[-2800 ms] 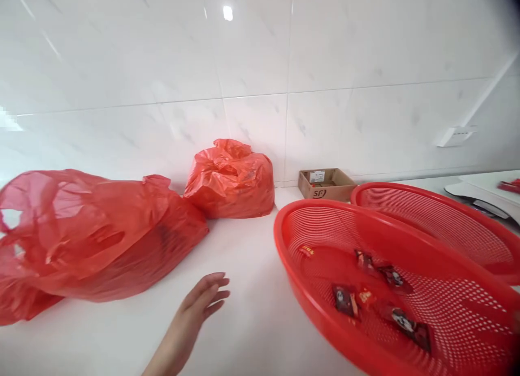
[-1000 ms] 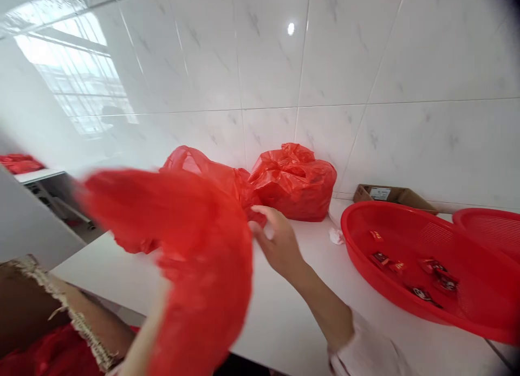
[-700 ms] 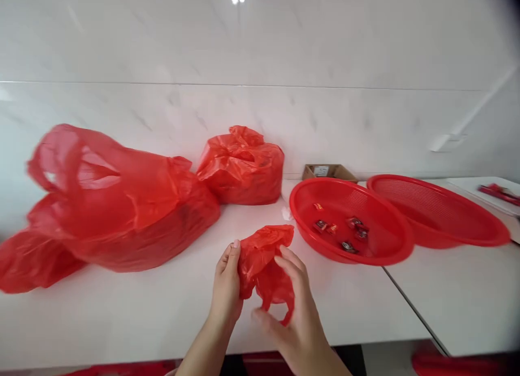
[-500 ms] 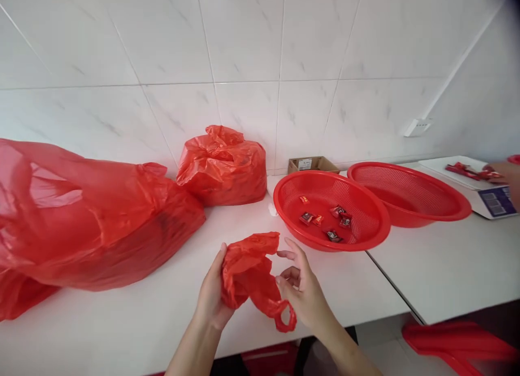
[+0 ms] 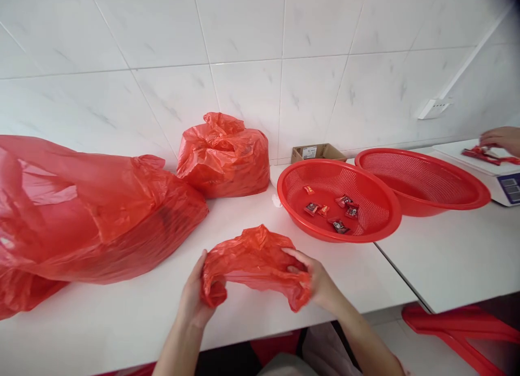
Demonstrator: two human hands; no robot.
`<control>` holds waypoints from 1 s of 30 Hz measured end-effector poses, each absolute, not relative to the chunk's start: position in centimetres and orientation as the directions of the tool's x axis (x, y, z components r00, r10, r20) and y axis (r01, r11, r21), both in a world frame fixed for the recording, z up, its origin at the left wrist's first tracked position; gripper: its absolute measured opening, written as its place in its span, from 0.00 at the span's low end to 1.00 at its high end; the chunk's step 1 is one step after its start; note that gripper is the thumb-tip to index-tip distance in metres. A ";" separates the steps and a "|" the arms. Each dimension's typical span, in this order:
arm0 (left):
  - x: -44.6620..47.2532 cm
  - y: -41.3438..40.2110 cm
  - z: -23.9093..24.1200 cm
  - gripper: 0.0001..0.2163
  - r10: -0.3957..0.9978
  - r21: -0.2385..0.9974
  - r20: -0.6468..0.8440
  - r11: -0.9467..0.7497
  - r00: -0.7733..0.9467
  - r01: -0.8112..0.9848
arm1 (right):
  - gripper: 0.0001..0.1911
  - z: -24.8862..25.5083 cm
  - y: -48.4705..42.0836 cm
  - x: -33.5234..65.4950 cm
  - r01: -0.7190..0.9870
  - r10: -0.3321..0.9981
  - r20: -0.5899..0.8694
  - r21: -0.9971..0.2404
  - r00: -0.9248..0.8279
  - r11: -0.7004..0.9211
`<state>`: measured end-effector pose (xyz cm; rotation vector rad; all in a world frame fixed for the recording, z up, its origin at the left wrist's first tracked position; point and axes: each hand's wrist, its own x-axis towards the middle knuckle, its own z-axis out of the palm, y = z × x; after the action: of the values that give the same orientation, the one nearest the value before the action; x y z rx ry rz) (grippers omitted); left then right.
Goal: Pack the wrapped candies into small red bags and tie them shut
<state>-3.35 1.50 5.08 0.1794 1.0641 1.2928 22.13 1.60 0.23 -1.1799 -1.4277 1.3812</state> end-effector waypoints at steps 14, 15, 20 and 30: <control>-3.4 -1.0 1.3 0.16 0.868 0.452 0.494 -0.307 0.052 0.838 | 0.19 -0.2 2.3 24.6 0.217 0.988 -0.043 -0.976 -0.150 -0.009; -3.1 -0.4 0.7 0.19 0.890 0.423 0.449 -0.293 0.082 0.858 | 0.19 -0.1 2.2 24.8 0.239 0.987 -0.034 -0.971 -0.159 0.005; -4.5 1.4 -0.1 0.29 0.994 0.511 0.112 -0.076 0.021 0.856 | 0.18 0.1 1.4 27.2 0.392 0.998 -0.013 -0.920 -0.066 0.014; -1.2 1.3 6.6 0.25 0.998 0.568 -0.062 0.023 0.015 0.822 | 0.07 7.0 -3.2 17.9 0.360 0.668 0.509 -0.578 -0.543 0.733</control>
<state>-1.20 1.30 6.63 1.8486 1.8570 0.5166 17.92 -3.16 7.03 -0.7718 -2.1887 0.5319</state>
